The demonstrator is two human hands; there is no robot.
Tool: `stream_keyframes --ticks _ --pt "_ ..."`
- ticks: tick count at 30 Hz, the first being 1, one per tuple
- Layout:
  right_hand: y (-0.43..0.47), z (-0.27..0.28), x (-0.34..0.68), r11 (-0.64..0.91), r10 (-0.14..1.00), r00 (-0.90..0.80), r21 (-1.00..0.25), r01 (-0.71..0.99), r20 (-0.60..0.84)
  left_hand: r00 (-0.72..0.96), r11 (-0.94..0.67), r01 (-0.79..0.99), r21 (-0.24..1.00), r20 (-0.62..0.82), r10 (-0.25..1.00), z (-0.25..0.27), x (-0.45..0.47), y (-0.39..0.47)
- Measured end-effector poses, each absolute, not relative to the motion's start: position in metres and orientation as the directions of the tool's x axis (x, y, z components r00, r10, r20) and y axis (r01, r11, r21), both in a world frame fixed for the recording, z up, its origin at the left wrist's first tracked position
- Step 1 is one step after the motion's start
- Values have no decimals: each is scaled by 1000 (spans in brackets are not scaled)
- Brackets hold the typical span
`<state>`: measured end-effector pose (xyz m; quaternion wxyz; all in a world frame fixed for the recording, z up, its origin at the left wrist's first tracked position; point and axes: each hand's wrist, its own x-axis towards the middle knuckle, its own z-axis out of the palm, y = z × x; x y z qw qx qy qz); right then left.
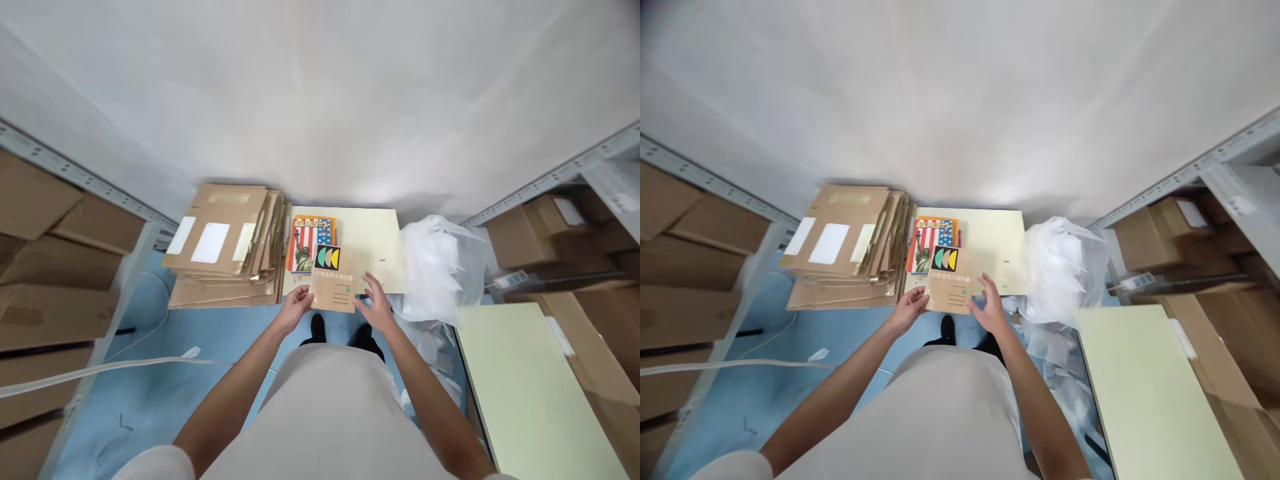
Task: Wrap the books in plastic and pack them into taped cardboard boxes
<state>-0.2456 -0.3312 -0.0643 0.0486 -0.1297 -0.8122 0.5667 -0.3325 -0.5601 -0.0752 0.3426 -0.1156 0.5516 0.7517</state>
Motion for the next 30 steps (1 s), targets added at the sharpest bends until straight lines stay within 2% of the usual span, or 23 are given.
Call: stream_keyframes --ticks 2,4,6,7,12,17,22,25,30 --pt "-315 -56 -237 63 395 -903 -976 209 -168 -699 -109 -645 756 -527 483 -64 -331 -549" --pt "-293 -43 -227 -190 458 -848 -961 202 -268 -642 -46 -635 771 -494 586 -52 -327 -530" --pt "-268 -26 -210 -351 505 -801 -924 152 -323 -572 18 -607 794 -452 685 -42 -319 -504" --pt "-255 -17 -199 -385 543 -771 -915 124 -333 -532 48 -589 806 -432 728 -37 -313 -489" --pt "-196 21 -117 -311 740 -604 -947 82 -295 -382 176 -453 874 -368 848 -20 -265 -401" --pt "-157 29 -22 -332 821 -489 -943 12 -295 -304 315 -272 909 -392 869 -18 -203 -320" --pt "-127 32 60 -301 902 -301 -951 74 -309 -266 296 -115 948 -316 911 -21 -143 -254" --pt "-112 34 104 -303 930 -199 -951 58 -308 -192 298 -122 947 -317 929 -16 -110 -224" --pt "-100 27 159 -318 948 -49 -942 -107 -314 46 375 -335 864 -382 923 -11 -73 -187"
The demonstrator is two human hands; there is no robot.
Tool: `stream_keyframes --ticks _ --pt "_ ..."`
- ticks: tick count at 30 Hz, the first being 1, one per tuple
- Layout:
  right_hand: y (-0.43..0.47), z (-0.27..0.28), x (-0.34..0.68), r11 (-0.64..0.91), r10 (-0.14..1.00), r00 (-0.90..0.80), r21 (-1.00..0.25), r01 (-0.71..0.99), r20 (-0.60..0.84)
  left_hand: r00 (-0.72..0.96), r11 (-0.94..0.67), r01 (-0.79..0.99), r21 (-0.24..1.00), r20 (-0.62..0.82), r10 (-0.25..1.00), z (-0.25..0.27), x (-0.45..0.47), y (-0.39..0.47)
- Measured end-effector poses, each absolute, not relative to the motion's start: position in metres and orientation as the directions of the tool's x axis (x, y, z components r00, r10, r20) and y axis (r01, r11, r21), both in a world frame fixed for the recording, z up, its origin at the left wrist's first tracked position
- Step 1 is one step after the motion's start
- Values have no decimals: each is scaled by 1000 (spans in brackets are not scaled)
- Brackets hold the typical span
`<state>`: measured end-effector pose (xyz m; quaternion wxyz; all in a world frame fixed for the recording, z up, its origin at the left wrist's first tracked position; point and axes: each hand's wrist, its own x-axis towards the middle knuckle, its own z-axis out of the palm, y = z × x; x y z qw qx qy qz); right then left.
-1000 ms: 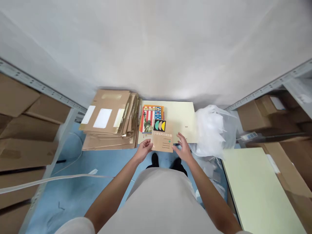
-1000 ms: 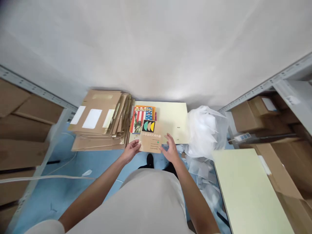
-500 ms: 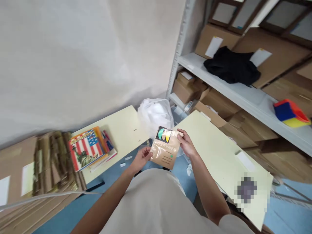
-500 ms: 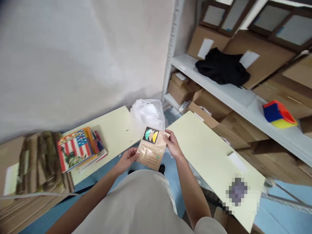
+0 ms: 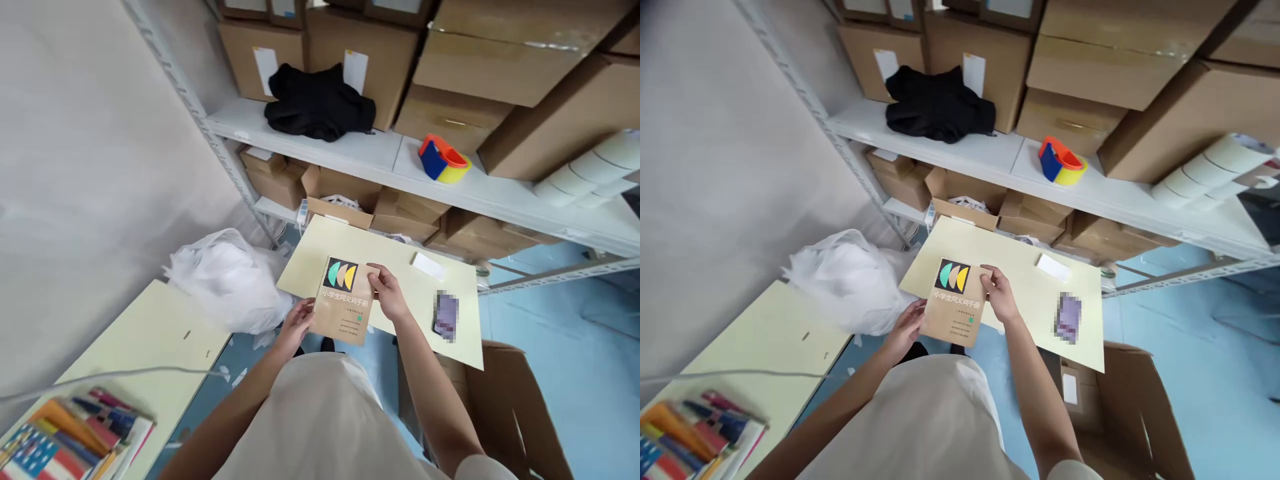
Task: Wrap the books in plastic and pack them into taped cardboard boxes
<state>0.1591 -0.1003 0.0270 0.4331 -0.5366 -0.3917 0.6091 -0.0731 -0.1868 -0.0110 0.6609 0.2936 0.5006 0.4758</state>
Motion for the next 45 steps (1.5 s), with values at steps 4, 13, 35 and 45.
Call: stream_keyframes --ticks 4,13,35,45 --pt "-97 20 180 -343 935 35 -924 -170 -354 209 463 -261 847 -419 884 -18 -57 -165" --pt "-79 23 187 -371 880 264 -919 -132 -394 353 587 -190 787 -503 789 -35 -55 -110" --pt "-47 64 229 -38 996 85 -972 230 -18 363 597 -465 653 -475 802 -16 -47 -36" --pt "-19 98 258 114 989 -125 -944 310 79 576 632 -403 662 -353 737 22 -24 -62"
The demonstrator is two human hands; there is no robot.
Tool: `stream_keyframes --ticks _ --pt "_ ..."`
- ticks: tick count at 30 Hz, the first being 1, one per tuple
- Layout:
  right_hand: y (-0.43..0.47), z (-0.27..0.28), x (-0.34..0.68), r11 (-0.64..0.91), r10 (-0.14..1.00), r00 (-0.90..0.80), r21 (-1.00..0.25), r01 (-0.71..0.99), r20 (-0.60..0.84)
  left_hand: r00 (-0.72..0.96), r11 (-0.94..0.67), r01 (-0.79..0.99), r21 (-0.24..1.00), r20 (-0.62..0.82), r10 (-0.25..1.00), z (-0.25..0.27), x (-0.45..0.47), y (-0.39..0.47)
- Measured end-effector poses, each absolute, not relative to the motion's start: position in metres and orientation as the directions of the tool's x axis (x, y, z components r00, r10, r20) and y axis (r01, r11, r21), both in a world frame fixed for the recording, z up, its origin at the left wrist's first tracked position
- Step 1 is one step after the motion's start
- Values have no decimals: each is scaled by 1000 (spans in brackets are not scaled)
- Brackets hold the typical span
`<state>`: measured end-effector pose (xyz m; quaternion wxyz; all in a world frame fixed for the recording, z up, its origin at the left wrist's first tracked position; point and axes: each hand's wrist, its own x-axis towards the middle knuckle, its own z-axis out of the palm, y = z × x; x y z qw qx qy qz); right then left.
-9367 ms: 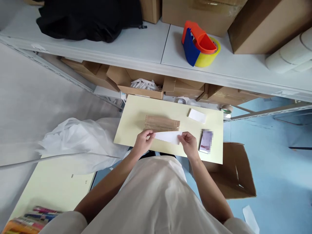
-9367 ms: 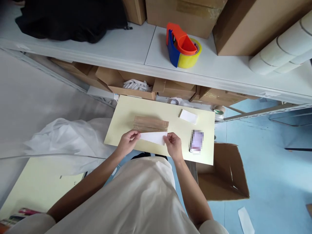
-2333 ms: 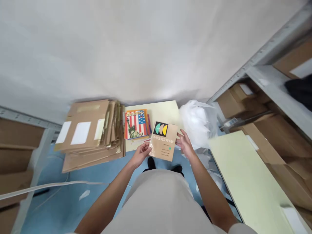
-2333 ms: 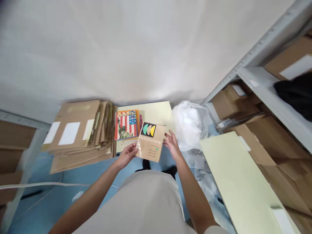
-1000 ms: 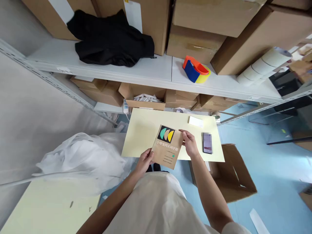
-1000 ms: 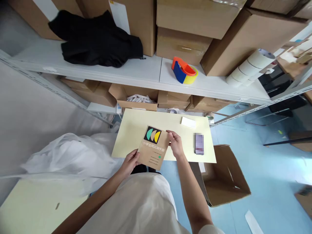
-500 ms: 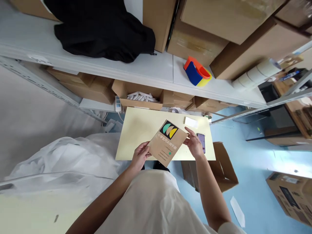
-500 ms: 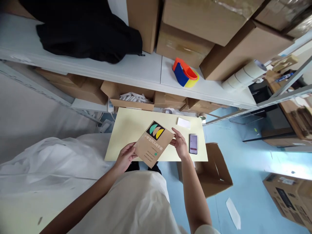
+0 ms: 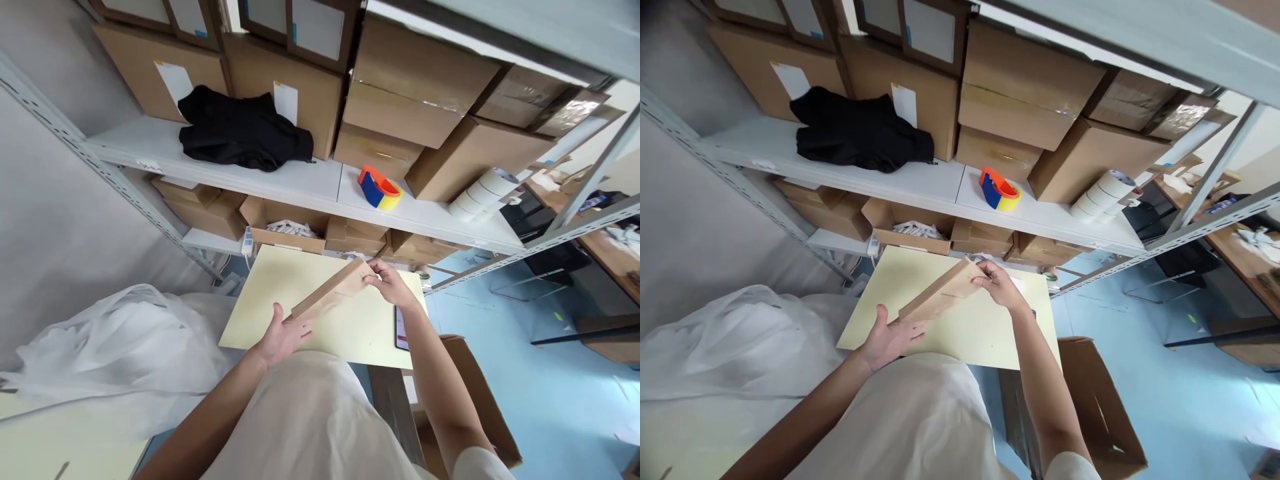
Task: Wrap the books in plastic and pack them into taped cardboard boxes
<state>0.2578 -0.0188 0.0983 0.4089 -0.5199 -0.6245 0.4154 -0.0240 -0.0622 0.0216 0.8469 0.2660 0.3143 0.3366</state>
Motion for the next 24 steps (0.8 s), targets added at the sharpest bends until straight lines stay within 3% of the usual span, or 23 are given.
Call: stream_keyframes --ticks 4,7,13,18,24 --pt "-16 97 261 86 993 -103 -956 282 59 345 380 -240 893 -287 894 19 -11 -67" --pt "-17 98 264 77 994 -89 -968 239 58 179 272 -144 951 -245 953 19 -2 -64" --pt "-34 91 274 -76 992 91 -987 -140 -89 144 351 -225 909 -325 934 27 7 -73" --pt "-42 74 270 -114 976 171 -985 -130 -136 142 410 -282 868 -384 912 26 12 -83" --pt "-36 57 262 -128 970 181 -976 -177 -160 19 383 -376 844 -406 914 7 15 -79"
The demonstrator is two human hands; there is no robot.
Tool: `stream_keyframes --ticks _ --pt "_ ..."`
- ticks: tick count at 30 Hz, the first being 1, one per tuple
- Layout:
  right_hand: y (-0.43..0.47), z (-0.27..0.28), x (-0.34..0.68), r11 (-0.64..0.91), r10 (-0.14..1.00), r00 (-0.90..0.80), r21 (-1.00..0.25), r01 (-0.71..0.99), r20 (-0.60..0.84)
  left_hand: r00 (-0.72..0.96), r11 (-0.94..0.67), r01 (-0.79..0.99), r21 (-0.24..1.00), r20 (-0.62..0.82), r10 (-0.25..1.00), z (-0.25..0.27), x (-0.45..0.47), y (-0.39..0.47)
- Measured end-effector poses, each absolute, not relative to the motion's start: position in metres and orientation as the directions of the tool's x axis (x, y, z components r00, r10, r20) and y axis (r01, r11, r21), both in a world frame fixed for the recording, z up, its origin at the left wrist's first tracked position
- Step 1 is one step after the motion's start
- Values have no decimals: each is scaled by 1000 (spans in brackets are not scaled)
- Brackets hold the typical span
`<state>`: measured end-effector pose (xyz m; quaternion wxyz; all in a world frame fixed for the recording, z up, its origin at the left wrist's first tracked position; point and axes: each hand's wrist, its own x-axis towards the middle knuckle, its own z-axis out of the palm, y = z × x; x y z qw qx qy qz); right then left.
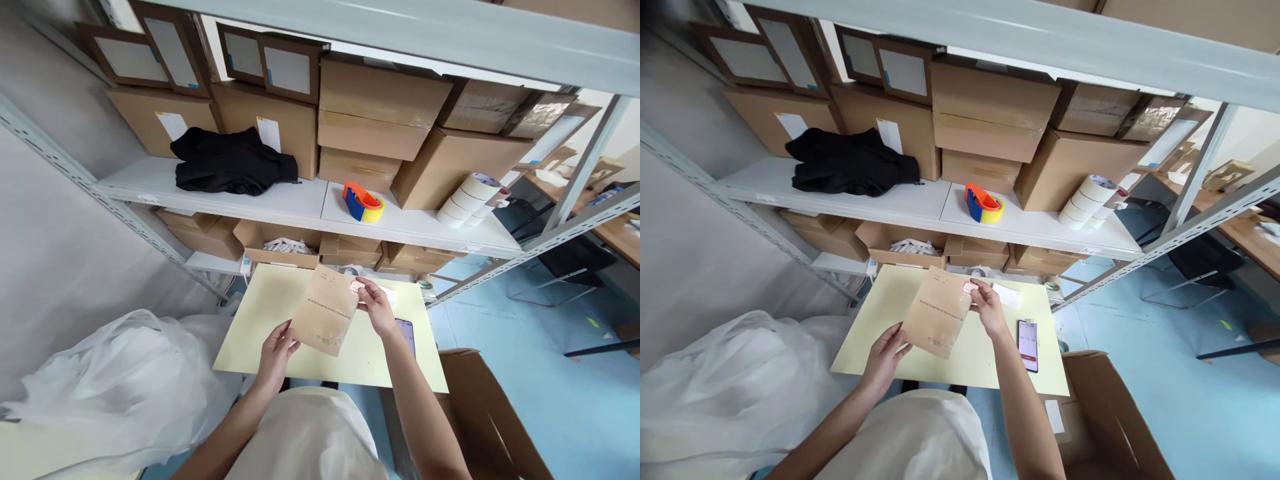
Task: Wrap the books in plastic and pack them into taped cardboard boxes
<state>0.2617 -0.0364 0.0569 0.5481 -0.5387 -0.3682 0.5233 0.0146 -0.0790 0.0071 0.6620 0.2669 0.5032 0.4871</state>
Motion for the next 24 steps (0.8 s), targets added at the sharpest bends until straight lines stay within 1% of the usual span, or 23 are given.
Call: stream_keyframes --ticks 4,9,11,13,15,16,19,21,23,24 --pt "-27 49 252 -168 962 182 -967 -193 -204 -49 346 -435 831 -406 913 -14 20 -70" --pt "-7 47 234 -151 963 191 -967 -206 -191 -164 301 -483 822 -423 891 -41 22 -55" --pt "-1 51 227 -140 968 177 -969 -205 -178 -193 280 -499 820 -420 887 -43 21 -50" --pt "3 57 225 -127 979 132 -973 -193 -154 -178 265 -530 806 -411 894 -36 17 -47" --pt "4 65 228 -82 993 71 -984 -159 -94 -120 285 -565 775 -419 900 -24 12 -46" --pt "5 69 232 -32 998 50 -992 -125 -38 -79 314 -575 756 -433 898 -17 9 -46" --pt "4 82 245 179 983 32 -983 48 180 84 453 -555 698 -495 865 2 3 -45" --pt "5 90 252 276 961 -16 -947 166 277 228 570 -486 663 -533 815 9 2 -45" --pt "5 95 256 312 950 -102 -925 219 296 376 665 -362 652 -551 745 13 1 -46" --pt "6 96 256 307 949 -141 -926 221 281 430 685 -294 667 -548 718 14 0 -47"
